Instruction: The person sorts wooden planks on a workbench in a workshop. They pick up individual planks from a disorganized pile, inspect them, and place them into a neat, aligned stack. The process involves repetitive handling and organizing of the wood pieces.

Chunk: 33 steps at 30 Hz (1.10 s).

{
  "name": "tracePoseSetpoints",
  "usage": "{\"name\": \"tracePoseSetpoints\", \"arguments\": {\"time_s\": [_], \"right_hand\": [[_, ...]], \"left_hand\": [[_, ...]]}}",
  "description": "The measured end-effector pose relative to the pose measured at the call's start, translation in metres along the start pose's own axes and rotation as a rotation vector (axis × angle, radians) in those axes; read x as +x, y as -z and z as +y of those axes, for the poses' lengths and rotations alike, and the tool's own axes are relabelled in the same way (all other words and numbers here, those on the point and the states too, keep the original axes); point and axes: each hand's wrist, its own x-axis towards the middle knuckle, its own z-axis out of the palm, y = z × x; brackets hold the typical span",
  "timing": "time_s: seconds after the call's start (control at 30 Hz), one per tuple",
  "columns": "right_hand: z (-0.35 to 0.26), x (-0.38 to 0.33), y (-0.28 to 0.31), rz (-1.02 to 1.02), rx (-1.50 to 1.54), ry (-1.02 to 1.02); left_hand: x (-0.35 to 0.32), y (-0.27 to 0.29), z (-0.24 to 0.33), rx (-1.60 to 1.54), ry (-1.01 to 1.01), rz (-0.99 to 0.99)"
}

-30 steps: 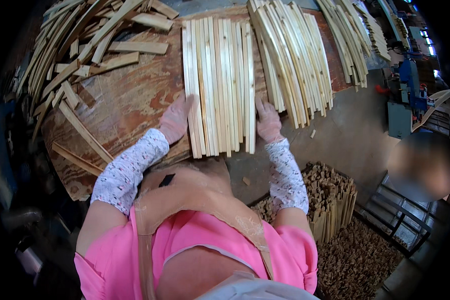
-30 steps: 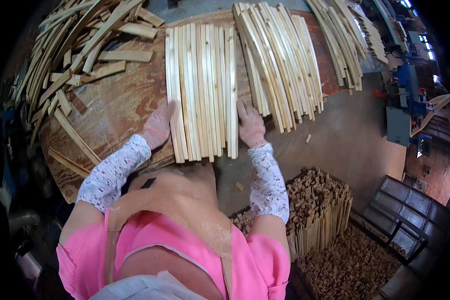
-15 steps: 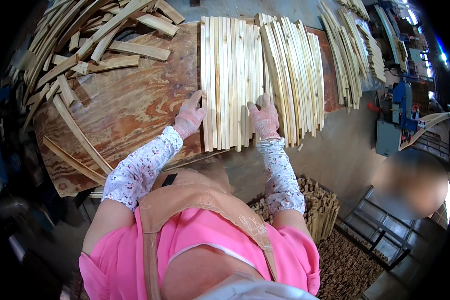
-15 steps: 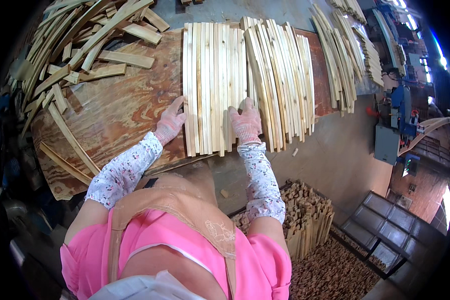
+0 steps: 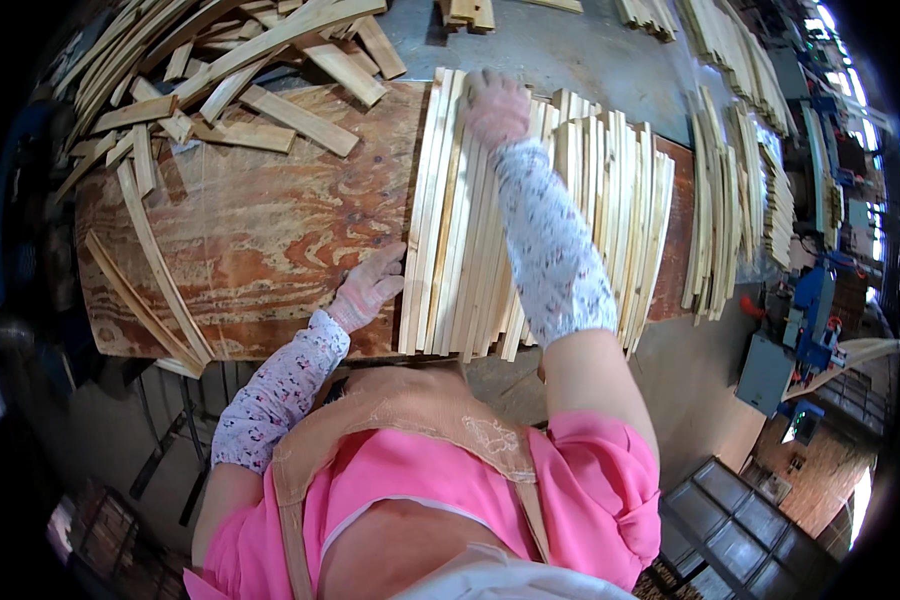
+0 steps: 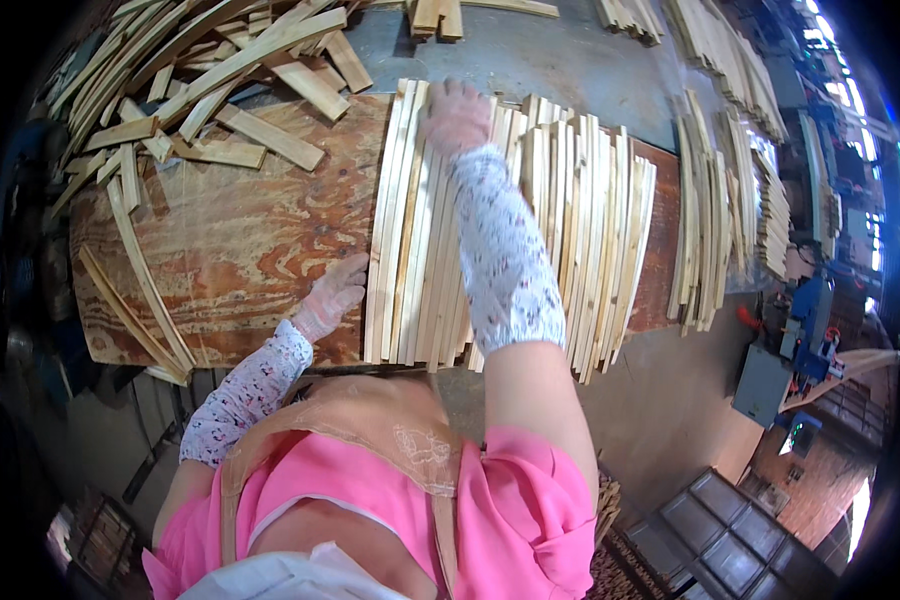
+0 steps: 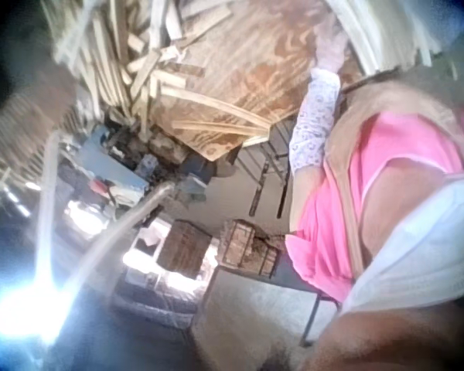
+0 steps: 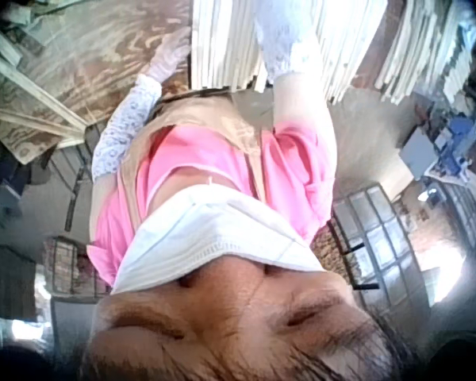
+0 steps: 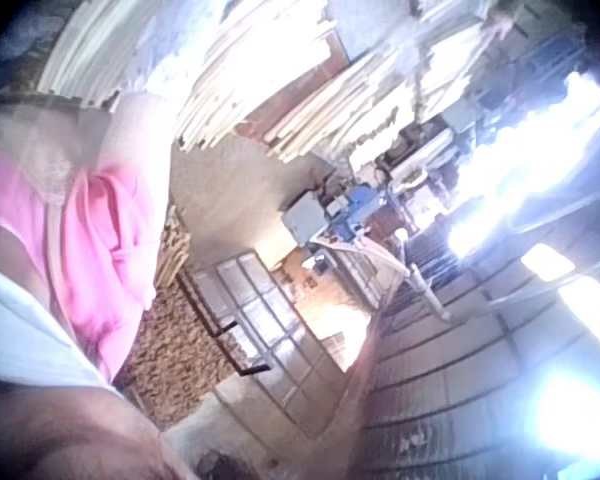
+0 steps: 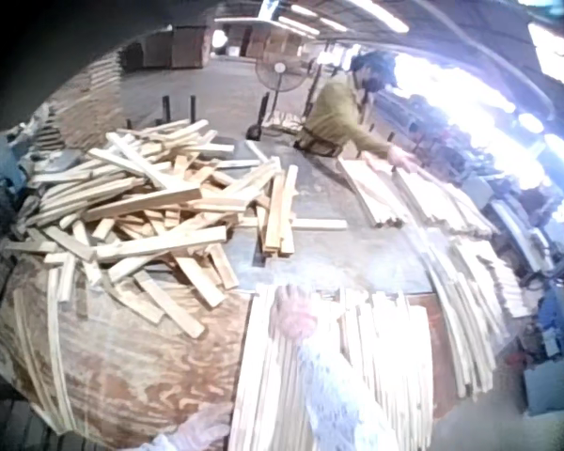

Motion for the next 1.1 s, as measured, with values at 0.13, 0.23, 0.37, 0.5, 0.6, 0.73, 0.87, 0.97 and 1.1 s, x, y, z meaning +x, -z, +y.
{"name": "tracePoseSetpoints", "arguments": {"time_s": [0.13,0.23,0.37,0.5,0.6,0.73,0.87,0.97,1.1], "right_hand": [[0.018,0.042,0.013,-0.145,-0.002,-0.038],[0.021,0.035,0.009,-0.033,-0.118,0.151],[0.031,0.018,0.021,0.179,0.123,0.175],[0.035,0.009,0.068,0.159,0.104,0.214],[0.026,0.008,0.105,0.082,-0.013,0.318],[0.006,-0.003,0.162,-0.019,-0.003,0.368],[0.006,-0.030,0.171,0.094,0.586,0.266],[-0.023,-0.094,0.055,0.052,1.273,0.121],[-0.092,-0.184,0.043,-0.620,1.033,-0.460]], "left_hand": [[0.001,-0.002,0.006,0.056,-0.016,0.028],[-0.004,-0.014,0.026,0.024,0.019,0.082],[0.001,-0.011,0.007,-0.055,-0.017,0.102],[0.003,-0.010,0.010,-0.046,0.067,0.083],[0.005,-0.005,0.005,-0.077,0.046,0.072],[0.009,0.000,-0.008,-0.167,0.037,0.077],[0.013,-0.001,-0.010,-0.155,0.029,0.083],[0.018,0.001,-0.016,-0.192,0.000,0.077],[0.011,-0.004,-0.001,-0.092,0.008,0.108]]}}
